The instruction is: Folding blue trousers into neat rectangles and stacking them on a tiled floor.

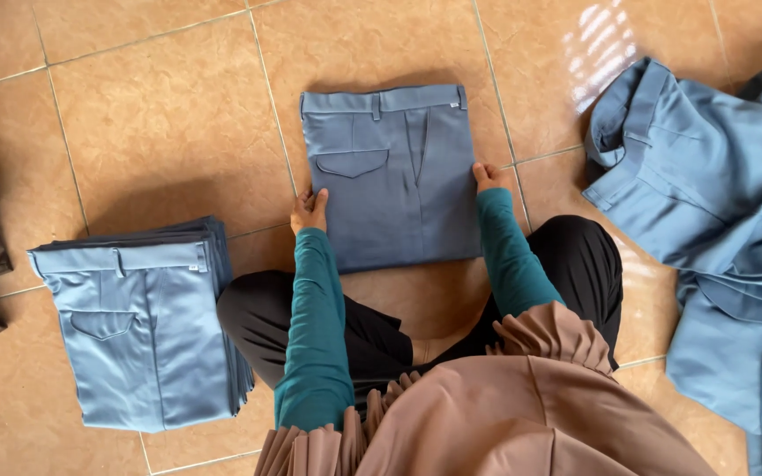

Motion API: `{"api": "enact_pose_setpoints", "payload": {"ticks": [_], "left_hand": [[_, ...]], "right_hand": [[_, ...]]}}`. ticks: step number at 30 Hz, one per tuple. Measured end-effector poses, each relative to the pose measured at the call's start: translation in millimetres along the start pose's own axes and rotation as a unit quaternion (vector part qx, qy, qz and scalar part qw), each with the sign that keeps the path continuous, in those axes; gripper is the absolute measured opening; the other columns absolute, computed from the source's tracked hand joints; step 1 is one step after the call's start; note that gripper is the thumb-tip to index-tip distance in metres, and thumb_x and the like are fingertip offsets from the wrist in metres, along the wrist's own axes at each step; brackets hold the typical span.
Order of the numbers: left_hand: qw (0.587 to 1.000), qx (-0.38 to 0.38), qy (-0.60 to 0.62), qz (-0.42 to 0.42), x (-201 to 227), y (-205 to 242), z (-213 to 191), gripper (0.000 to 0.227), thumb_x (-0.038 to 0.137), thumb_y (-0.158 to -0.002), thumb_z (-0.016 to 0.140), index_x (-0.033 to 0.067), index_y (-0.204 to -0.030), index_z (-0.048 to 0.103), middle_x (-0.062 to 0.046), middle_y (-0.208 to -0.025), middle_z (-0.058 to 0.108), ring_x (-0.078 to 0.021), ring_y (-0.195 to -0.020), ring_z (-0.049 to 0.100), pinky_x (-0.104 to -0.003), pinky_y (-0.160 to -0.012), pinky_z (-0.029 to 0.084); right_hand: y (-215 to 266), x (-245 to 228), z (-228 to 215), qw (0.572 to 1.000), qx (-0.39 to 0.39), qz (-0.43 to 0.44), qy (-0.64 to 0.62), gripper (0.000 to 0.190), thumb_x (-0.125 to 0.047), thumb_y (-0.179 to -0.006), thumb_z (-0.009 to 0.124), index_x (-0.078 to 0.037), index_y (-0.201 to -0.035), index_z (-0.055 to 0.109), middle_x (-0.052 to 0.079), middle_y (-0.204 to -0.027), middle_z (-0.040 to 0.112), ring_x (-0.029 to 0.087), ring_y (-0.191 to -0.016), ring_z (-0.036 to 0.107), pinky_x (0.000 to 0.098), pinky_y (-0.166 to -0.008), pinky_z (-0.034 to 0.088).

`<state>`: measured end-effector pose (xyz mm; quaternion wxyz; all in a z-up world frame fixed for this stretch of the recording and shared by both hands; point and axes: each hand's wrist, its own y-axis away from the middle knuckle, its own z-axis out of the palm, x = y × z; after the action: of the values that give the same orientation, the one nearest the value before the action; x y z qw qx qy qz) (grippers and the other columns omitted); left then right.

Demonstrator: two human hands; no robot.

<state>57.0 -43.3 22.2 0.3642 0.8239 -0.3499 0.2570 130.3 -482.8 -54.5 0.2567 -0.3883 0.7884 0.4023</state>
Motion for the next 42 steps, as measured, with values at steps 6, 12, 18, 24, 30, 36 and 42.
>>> {"api": "enact_pose_setpoints", "payload": {"ticks": [6, 12, 18, 24, 30, 36, 42], "left_hand": [[0.999, -0.035, -0.018, -0.028, 30, -40, 4, 0.095, 0.081, -0.079, 0.072, 0.0146, -0.145, 0.057, -0.011, -0.138, 0.065, -0.0256, -0.128, 0.061, -0.038, -0.110, 0.051], [0.998, 0.042, -0.035, 0.019, 49, -45, 5, 0.053, 0.053, -0.091, 0.074, 0.0302, -0.137, 0.059, -0.003, -0.127, 0.071, -0.0299, -0.119, 0.067, -0.046, -0.103, 0.055], [0.955, 0.215, -0.192, 0.065, 104, 29, 12, 0.065, 0.030, -0.083, 0.084, 0.0308, -0.137, 0.048, -0.004, -0.134, 0.044, -0.0314, -0.116, 0.055, -0.047, -0.092, 0.050], [0.898, -0.420, 0.112, -0.069, 110, 177, 46, 0.059, 0.062, -0.100, 0.052, 0.0101, -0.092, 0.079, -0.021, -0.082, 0.077, -0.0303, -0.070, 0.078, -0.038, -0.058, 0.063], [0.725, -0.239, 0.505, -0.403, 66, 230, 103, 0.090, 0.044, -0.084, 0.092, 0.0012, -0.145, 0.041, -0.026, -0.129, 0.055, -0.0365, -0.113, 0.063, -0.045, -0.094, 0.062], [0.668, -0.134, 0.633, -0.368, 124, 262, 100, 0.125, 0.024, -0.085, 0.093, -0.0024, -0.155, -0.006, -0.031, -0.159, 0.016, -0.0467, -0.141, 0.040, -0.054, -0.120, 0.038], [0.635, -0.141, 0.697, -0.301, 98, 254, 118, 0.059, 0.013, -0.090, 0.086, -0.0017, -0.125, 0.041, -0.012, -0.124, 0.050, -0.0388, -0.111, 0.063, -0.058, -0.108, 0.046]], "right_hand": [[-18, -51, 12, 0.994, -0.005, -0.109, -0.032, 0.047, -0.057, -0.101, 0.068, -0.015, -0.120, 0.073, 0.015, -0.104, 0.074, 0.038, -0.104, 0.068, 0.0558, -0.093, 0.053], [-14, -64, 2, 0.991, 0.058, -0.107, 0.049, 0.036, -0.044, -0.094, 0.079, -0.014, -0.113, 0.076, 0.011, -0.094, 0.075, 0.031, -0.093, 0.072, 0.0479, -0.083, 0.057], [16, -111, -12, 0.993, -0.016, -0.020, 0.116, 0.071, -0.050, -0.087, 0.085, -0.012, -0.139, 0.056, 0.021, -0.113, 0.072, 0.039, -0.106, 0.070, 0.0567, -0.089, 0.058], [-32, -91, 5, 0.976, -0.082, 0.035, 0.199, 0.075, -0.060, -0.074, 0.088, -0.012, -0.129, 0.069, 0.015, -0.119, 0.073, 0.037, -0.112, 0.068, 0.0554, -0.091, 0.057], [9, -127, -13, 0.994, -0.034, 0.050, 0.088, 0.074, -0.049, -0.076, 0.092, -0.011, -0.133, 0.064, 0.015, -0.120, 0.071, 0.032, -0.111, 0.070, 0.0536, -0.094, 0.057], [23, -143, -28, 0.997, -0.063, 0.052, -0.006, 0.072, -0.044, -0.078, 0.095, -0.010, -0.133, 0.064, 0.016, -0.132, 0.066, 0.034, -0.125, 0.062, 0.0516, -0.103, 0.052], [69, -180, -51, 0.991, -0.091, 0.078, -0.057, 0.100, -0.050, -0.070, 0.102, 0.000, -0.142, 0.055, 0.024, -0.140, 0.059, 0.039, -0.133, 0.053, 0.0532, -0.111, 0.045]]}}
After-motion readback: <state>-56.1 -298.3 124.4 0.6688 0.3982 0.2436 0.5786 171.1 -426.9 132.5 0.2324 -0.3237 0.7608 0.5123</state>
